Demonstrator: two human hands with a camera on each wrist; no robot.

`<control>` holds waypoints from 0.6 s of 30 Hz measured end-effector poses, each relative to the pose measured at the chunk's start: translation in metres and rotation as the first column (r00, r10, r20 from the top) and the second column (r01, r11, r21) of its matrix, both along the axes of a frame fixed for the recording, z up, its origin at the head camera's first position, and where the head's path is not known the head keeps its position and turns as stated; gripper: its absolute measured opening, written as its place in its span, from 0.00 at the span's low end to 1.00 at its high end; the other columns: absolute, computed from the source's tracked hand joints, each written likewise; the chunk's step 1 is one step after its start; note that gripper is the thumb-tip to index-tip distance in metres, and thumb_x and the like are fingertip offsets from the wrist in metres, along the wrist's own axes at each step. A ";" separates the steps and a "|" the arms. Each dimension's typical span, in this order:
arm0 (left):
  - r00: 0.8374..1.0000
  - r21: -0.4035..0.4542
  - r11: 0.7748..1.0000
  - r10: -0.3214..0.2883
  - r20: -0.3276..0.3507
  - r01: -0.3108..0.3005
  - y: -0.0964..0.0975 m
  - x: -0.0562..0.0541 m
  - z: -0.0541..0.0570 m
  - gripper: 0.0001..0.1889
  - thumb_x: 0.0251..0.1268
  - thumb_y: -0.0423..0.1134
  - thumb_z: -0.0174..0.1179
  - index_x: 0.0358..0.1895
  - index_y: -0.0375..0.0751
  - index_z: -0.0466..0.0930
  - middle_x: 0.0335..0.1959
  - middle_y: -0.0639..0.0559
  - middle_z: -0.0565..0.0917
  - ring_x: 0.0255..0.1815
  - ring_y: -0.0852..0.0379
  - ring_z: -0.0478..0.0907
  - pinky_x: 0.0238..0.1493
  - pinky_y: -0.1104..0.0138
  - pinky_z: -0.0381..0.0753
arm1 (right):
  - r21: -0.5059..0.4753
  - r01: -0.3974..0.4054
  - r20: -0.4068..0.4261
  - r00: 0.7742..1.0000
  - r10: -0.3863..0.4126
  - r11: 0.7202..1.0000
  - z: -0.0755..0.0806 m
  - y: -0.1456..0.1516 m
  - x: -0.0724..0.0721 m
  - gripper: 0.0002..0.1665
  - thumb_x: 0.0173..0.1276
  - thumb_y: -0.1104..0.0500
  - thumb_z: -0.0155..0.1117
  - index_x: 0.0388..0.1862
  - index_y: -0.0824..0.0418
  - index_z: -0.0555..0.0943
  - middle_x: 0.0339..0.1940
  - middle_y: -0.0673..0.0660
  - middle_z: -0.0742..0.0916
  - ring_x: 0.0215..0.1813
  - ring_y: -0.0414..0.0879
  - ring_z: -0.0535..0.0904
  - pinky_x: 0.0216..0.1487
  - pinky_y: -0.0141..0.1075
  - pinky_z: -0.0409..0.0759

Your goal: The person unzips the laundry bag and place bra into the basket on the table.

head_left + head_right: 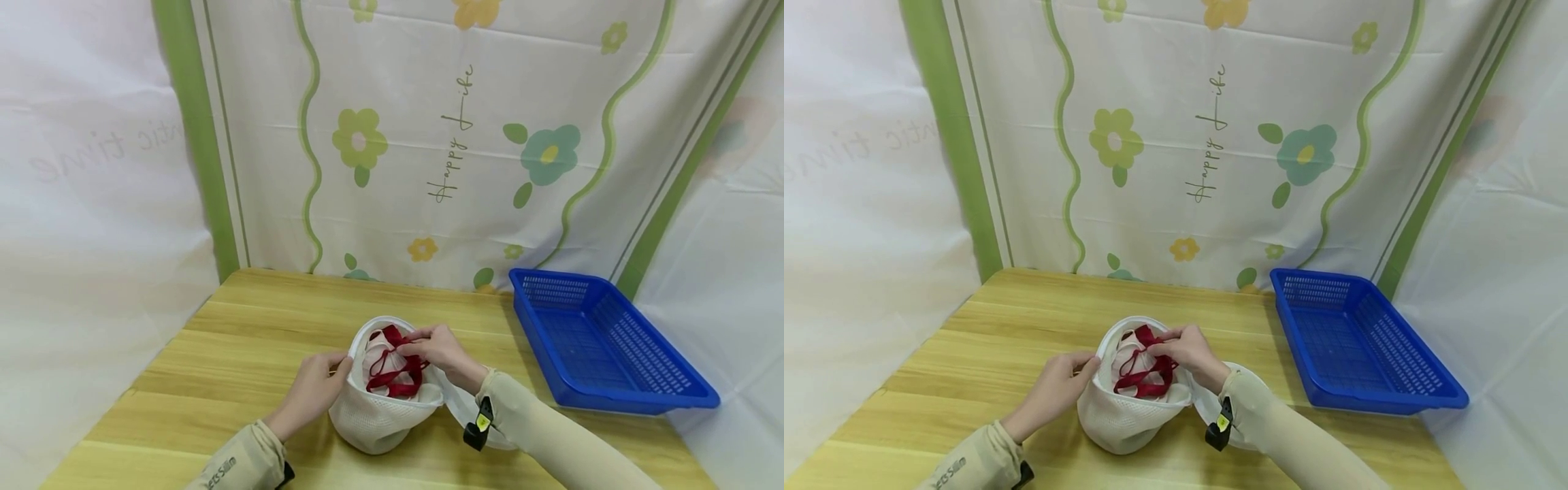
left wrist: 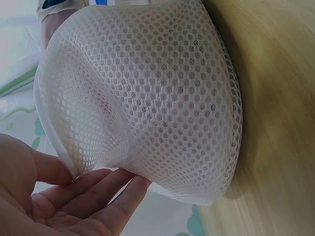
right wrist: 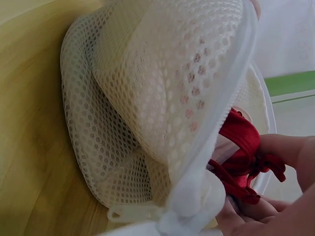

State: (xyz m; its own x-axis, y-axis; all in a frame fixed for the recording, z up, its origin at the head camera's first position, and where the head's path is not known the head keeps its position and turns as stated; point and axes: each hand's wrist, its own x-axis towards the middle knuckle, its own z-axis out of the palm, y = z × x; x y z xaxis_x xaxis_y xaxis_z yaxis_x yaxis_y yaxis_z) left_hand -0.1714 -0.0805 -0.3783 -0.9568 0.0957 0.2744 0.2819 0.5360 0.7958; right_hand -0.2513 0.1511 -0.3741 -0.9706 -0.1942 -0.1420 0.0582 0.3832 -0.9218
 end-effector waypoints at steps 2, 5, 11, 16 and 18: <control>1.000 -0.005 1.000 -0.007 -0.013 0.007 0.001 0.000 0.000 0.12 0.70 0.30 0.57 0.28 0.44 0.85 0.41 0.48 0.87 0.47 0.54 0.82 0.45 0.58 0.82 | 0.013 -0.018 -0.011 1.000 0.018 1.000 -0.001 0.000 0.000 0.19 0.52 0.58 0.79 0.41 0.66 0.87 0.35 0.55 0.87 0.33 0.44 0.80 0.33 0.38 0.82; 1.000 -0.008 1.000 -0.015 -0.021 0.015 0.001 0.000 0.001 0.12 0.70 0.29 0.56 0.29 0.43 0.86 0.41 0.47 0.87 0.46 0.54 0.82 0.45 0.58 0.83 | 0.012 -0.031 -0.013 0.999 0.031 0.999 -0.003 0.000 0.001 0.20 0.52 0.56 0.80 0.41 0.65 0.87 0.35 0.54 0.86 0.34 0.44 0.79 0.33 0.36 0.81; 1.000 -0.018 1.000 -0.008 -0.008 0.008 0.001 -0.001 0.001 0.12 0.69 0.29 0.57 0.29 0.44 0.86 0.38 0.50 0.87 0.43 0.57 0.82 0.41 0.62 0.82 | -0.004 -0.011 -0.036 0.999 0.011 1.000 -0.008 0.001 0.003 0.19 0.54 0.55 0.79 0.41 0.64 0.86 0.36 0.53 0.87 0.37 0.45 0.78 0.34 0.34 0.79; 1.000 -0.003 1.000 -0.012 -0.023 0.012 0.001 -0.001 0.001 0.11 0.69 0.29 0.57 0.31 0.43 0.87 0.39 0.48 0.87 0.43 0.55 0.83 0.42 0.61 0.83 | -0.012 0.025 -0.051 0.998 -0.025 1.000 -0.013 0.002 0.004 0.18 0.56 0.55 0.78 0.42 0.65 0.86 0.37 0.53 0.87 0.39 0.45 0.78 0.36 0.34 0.78; 1.000 0.004 1.000 -0.007 -0.020 0.007 0.001 -0.001 0.001 0.10 0.69 0.29 0.57 0.32 0.42 0.87 0.40 0.48 0.87 0.45 0.53 0.83 0.44 0.59 0.83 | -0.019 0.036 -0.056 0.998 -0.037 0.999 -0.014 0.002 0.005 0.18 0.56 0.56 0.78 0.42 0.65 0.87 0.37 0.54 0.88 0.40 0.45 0.78 0.36 0.34 0.78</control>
State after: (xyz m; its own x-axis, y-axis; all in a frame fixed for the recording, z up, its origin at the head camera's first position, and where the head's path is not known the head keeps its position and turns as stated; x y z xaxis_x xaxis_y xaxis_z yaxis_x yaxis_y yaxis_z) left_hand -0.1729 -0.0794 -0.3773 -0.9505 0.1014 0.2938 0.3015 0.5310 0.7920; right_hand -0.2466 0.1528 -0.3878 -0.9835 -0.1607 -0.0837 0.0197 0.3648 -0.9309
